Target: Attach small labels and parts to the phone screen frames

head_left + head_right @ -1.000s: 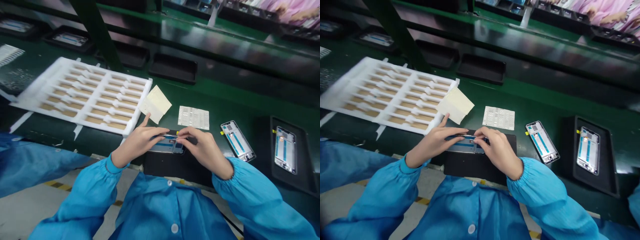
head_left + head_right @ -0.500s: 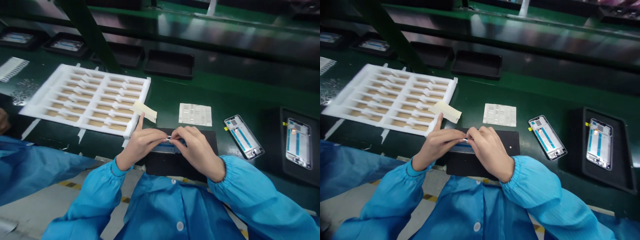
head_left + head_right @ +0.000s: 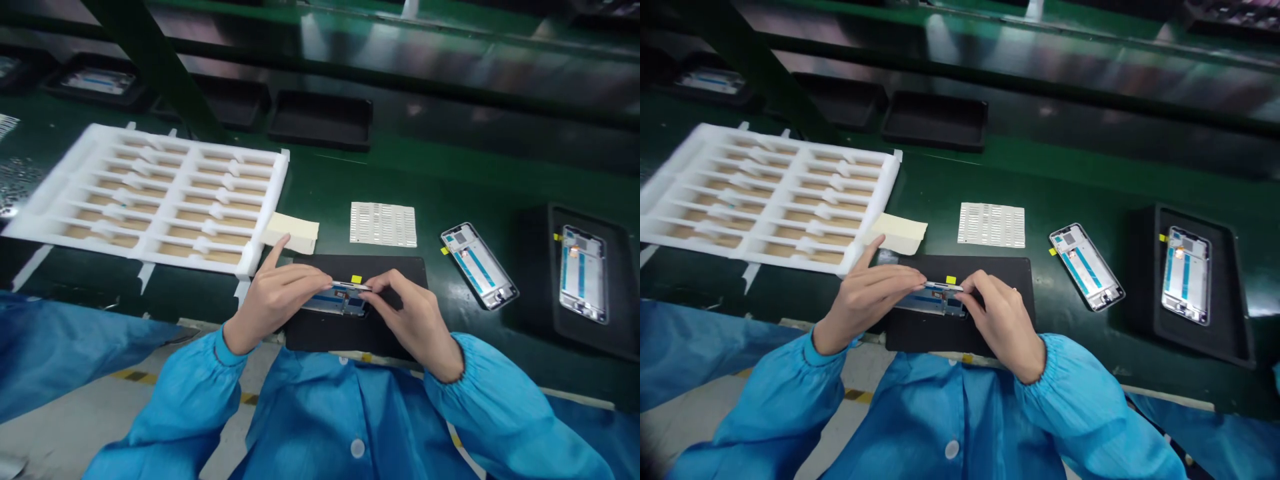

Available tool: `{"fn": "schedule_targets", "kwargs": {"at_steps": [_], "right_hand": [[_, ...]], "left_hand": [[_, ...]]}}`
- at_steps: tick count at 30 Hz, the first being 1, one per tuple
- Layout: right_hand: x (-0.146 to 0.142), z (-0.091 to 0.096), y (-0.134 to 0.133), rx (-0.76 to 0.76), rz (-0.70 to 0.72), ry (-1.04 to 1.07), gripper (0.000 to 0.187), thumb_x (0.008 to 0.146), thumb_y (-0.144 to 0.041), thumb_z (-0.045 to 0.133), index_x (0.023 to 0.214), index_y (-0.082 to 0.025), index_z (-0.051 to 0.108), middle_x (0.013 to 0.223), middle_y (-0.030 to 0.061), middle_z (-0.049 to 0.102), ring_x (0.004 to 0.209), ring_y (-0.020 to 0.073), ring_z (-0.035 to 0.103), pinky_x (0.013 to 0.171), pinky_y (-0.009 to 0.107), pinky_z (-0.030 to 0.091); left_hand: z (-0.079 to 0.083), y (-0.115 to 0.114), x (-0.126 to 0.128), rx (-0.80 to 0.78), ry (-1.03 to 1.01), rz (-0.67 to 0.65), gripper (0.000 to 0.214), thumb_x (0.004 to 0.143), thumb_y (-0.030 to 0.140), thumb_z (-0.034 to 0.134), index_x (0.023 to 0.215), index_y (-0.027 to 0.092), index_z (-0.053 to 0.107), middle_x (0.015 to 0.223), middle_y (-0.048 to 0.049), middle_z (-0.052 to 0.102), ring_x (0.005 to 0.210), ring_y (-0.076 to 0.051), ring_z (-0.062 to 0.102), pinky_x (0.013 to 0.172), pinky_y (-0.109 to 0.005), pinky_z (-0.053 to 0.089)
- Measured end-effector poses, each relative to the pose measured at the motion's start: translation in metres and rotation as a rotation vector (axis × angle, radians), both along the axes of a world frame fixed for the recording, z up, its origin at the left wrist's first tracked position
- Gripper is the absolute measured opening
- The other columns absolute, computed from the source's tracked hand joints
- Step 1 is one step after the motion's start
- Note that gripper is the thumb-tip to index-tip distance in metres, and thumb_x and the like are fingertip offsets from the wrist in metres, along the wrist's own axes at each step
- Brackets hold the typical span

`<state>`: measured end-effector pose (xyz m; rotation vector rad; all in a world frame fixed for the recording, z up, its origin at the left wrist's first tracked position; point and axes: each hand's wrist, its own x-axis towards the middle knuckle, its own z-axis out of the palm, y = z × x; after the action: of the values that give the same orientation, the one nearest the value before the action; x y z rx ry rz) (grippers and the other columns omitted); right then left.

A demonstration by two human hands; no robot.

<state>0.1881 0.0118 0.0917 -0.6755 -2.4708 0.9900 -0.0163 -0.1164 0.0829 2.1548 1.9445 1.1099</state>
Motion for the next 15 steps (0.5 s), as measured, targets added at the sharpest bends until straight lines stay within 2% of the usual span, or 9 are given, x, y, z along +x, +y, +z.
{"fn": "schedule_targets", "kwargs": {"at_steps": [3, 5, 15], "right_hand": [[0.0, -0.002, -0.003, 0.008, -0.019, 0.138, 0.015, 0.093, -0.015, 0.06, 0.085, -0.024, 0.05, 0.089, 0.0009, 0.07, 0.081, 0.0158, 0.068, 0.07, 0.029, 0.054], [0.0, -0.001, -0.006, 0.042, -0.014, 0.211, 0.017, 0.093, -0.012, 0.058, 0.085, -0.024, 0.049, 0.09, 0.0016, 0.07, 0.082, 0.0158, 0.068, 0.07, 0.029, 0.054], [0.004, -0.006, -0.008, 0.138, 0.034, 0.234, 0.019, 0.092, -0.005, 0.052, 0.087, -0.023, 0.053, 0.091, 0.0046, 0.069, 0.084, 0.0174, 0.065, 0.071, 0.032, 0.053]], "left_hand": [[0.012, -0.006, 0.004, -0.003, 0.036, -0.032, 0.012, 0.092, 0.011, 0.062, 0.099, 0.018, 0.067, 0.097, -0.0006, 0.076, 0.085, -0.011, 0.072, 0.11, -0.037, 0.046], [0.019, -0.008, 0.008, -0.025, 0.08, -0.025, 0.011, 0.091, 0.011, 0.062, 0.099, 0.018, 0.067, 0.097, -0.0001, 0.076, 0.085, -0.011, 0.071, 0.101, -0.032, 0.051], [0.042, -0.003, 0.024, -0.162, 0.304, 0.02, 0.019, 0.1, 0.019, 0.048, 0.097, 0.015, 0.066, 0.092, -0.0019, 0.074, 0.082, -0.017, 0.069, 0.083, -0.034, 0.051]]}}
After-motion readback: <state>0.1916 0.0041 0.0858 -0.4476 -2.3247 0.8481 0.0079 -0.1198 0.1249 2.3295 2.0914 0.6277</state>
